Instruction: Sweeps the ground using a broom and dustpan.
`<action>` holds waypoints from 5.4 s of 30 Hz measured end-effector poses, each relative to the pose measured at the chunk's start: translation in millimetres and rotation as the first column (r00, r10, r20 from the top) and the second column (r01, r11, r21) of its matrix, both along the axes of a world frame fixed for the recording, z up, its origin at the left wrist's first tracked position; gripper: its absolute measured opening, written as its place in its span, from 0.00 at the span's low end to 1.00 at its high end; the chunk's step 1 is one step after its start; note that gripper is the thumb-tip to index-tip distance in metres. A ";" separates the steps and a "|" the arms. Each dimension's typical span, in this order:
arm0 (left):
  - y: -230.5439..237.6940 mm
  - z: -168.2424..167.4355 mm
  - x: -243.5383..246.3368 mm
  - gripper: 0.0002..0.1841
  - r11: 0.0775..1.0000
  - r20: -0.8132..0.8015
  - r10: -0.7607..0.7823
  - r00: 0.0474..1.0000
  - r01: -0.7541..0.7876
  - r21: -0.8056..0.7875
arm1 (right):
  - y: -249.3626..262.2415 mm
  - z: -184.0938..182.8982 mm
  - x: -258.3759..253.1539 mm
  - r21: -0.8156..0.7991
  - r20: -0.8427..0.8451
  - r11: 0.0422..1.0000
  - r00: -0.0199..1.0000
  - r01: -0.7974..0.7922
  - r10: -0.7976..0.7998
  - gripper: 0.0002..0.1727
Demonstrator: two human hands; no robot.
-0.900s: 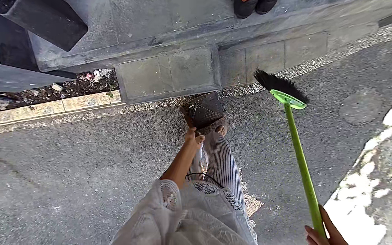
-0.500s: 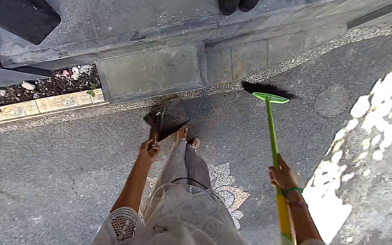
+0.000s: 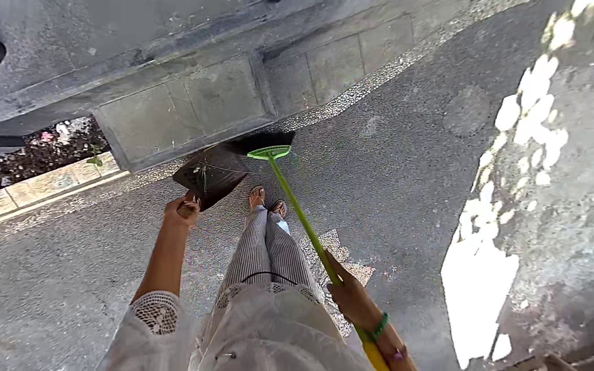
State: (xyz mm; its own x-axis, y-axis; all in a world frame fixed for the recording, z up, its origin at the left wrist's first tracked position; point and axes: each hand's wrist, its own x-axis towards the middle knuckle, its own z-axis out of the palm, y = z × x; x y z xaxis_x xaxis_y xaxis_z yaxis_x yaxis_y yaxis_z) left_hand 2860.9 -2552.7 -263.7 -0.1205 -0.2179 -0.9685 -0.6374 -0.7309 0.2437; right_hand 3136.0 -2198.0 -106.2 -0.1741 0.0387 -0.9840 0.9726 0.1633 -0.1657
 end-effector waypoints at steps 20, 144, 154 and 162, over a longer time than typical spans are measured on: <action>25.0 -4.7 12.9 0.07 0.998 -0.015 -0.032 0.999 0.031 -0.059 | 32.0 -18.1 59.9 -0.133 -0.040 0.954 0.961 0.267 -0.275 0.49; -563.2 22.7 -12.7 0.09 0.996 -0.033 0.056 0.998 -0.058 -0.070 | -617.3 -89.5 -74.6 0.103 0.087 0.827 0.833 -0.553 0.547 0.50; -555.5 10.1 -43.0 0.13 0.996 -0.068 0.076 0.995 -0.079 -0.043 | -524.3 -18.8 -21.9 0.328 0.032 0.919 0.975 -0.219 0.221 0.49; -529.5 7.0 -45.2 0.12 0.995 -0.058 0.050 0.997 -0.054 -0.081 | -572.1 -100.3 -58.0 0.254 0.198 0.895 0.926 -0.366 0.322 0.51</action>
State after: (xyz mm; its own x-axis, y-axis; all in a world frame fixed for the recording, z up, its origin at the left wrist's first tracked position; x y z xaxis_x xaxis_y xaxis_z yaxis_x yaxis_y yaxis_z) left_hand 2815.7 -3082.2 -256.7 -0.1600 -0.3045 -0.9390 -0.5830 -0.7385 0.3388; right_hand 3077.9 -2770.1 -206.4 -0.0816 0.2812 -0.9562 0.8564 0.5105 0.0770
